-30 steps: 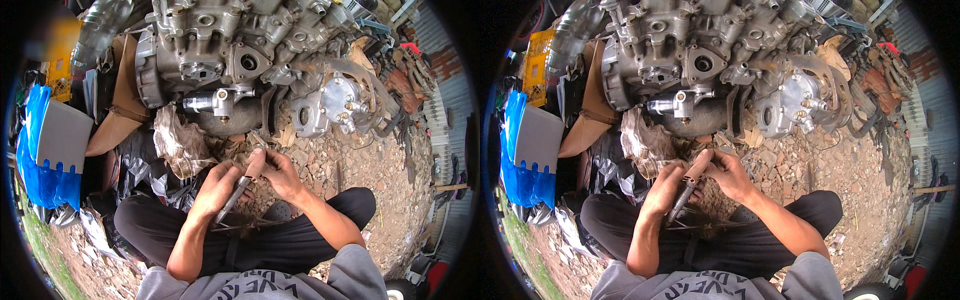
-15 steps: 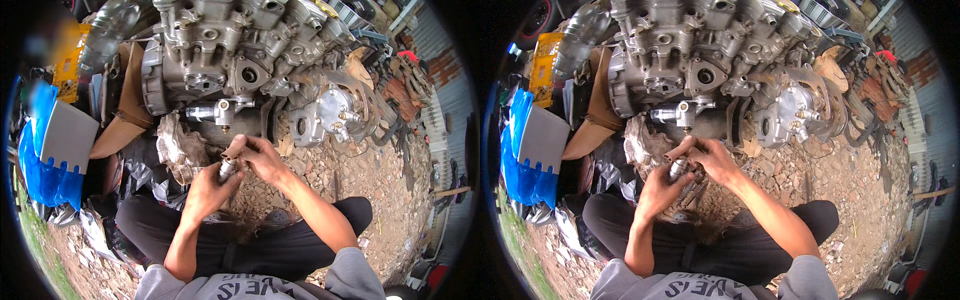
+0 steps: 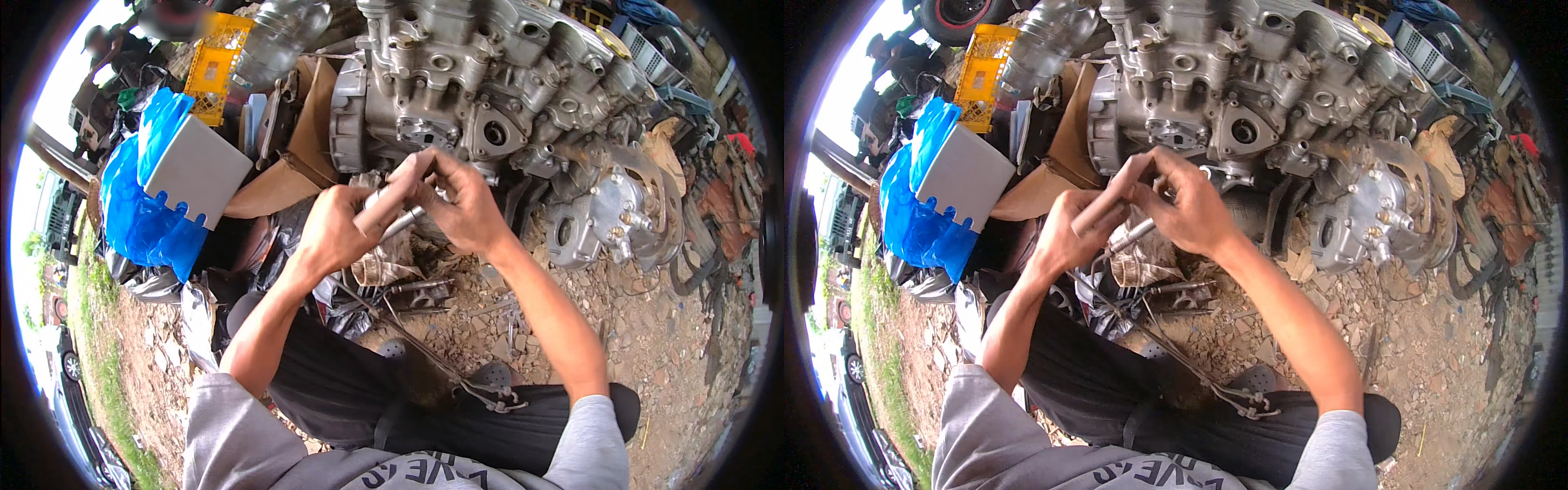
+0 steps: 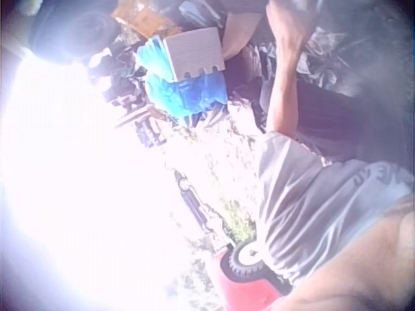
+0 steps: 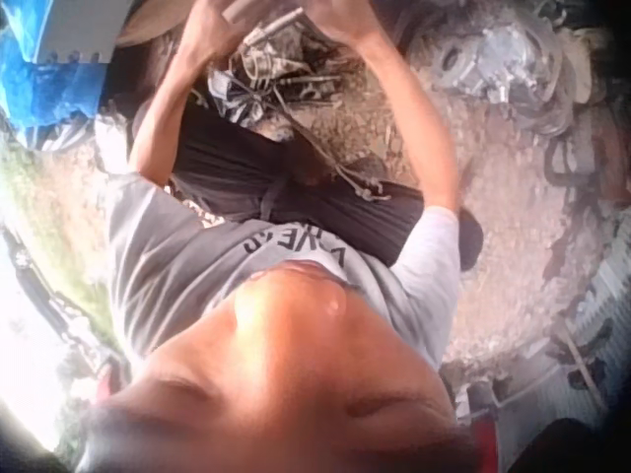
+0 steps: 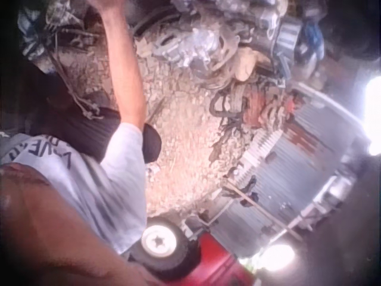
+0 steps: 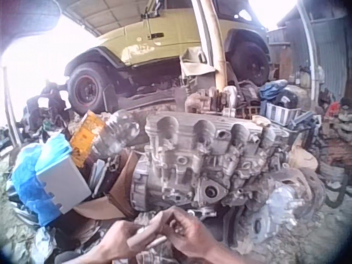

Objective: The person sits on the ground and uses pliers and a metal rod to disassemble and clean small cylindrical engine components. They repeatedly insert the rod into the parts, pull out debris, and wipe the components with a cloth.

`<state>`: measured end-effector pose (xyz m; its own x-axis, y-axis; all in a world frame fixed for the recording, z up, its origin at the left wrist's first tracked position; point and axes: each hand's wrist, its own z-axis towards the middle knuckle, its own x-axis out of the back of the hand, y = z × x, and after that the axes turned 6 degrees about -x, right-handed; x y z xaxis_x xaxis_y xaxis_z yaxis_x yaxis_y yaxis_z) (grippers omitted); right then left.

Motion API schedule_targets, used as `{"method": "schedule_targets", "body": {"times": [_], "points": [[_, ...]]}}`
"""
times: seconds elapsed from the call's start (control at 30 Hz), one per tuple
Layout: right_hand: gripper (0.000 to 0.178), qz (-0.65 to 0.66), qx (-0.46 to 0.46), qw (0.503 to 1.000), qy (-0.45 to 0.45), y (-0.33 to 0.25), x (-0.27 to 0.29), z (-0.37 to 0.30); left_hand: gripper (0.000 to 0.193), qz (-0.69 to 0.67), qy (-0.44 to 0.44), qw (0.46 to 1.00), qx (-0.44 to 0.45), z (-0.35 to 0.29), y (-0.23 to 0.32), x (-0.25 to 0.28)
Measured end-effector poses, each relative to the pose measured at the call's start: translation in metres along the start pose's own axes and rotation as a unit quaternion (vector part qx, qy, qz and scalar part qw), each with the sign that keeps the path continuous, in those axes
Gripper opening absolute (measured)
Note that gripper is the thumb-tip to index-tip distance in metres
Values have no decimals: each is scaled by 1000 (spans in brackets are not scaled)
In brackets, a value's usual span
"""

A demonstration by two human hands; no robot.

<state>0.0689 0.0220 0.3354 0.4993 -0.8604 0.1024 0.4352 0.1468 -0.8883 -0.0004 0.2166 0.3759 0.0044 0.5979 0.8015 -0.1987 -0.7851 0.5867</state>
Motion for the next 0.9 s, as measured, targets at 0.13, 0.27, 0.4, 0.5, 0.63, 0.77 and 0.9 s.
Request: {"method": "schedule_targets", "body": {"times": [0.13,0.27,0.4,0.5,0.63,0.77,0.9], "points": [[16,-112,72,991,21,-31,24,4,31,-35,34,998,-50,15,17,-5],[17,-159,90,983,29,-76,34,-3,22,-116,63,983,-126,20,30,1],[17,-129,100,985,58,-91,26,-5,23,-146,79,977,-135,15,40,12],[22,-22,31,996,78,-93,23,-6,19,-140,108,981,-79,10,53,22],[51,114,-168,972,120,-43,48,-6,24,-147,153,976,-45,-4,49,42],[50,-111,-454,884,-14,83,45,-90,23,-146,187,971,-3,-27,53,55],[47,-161,-523,837,34,136,23,-127,19,-180,285,941,-41,-54,27,57]]}}
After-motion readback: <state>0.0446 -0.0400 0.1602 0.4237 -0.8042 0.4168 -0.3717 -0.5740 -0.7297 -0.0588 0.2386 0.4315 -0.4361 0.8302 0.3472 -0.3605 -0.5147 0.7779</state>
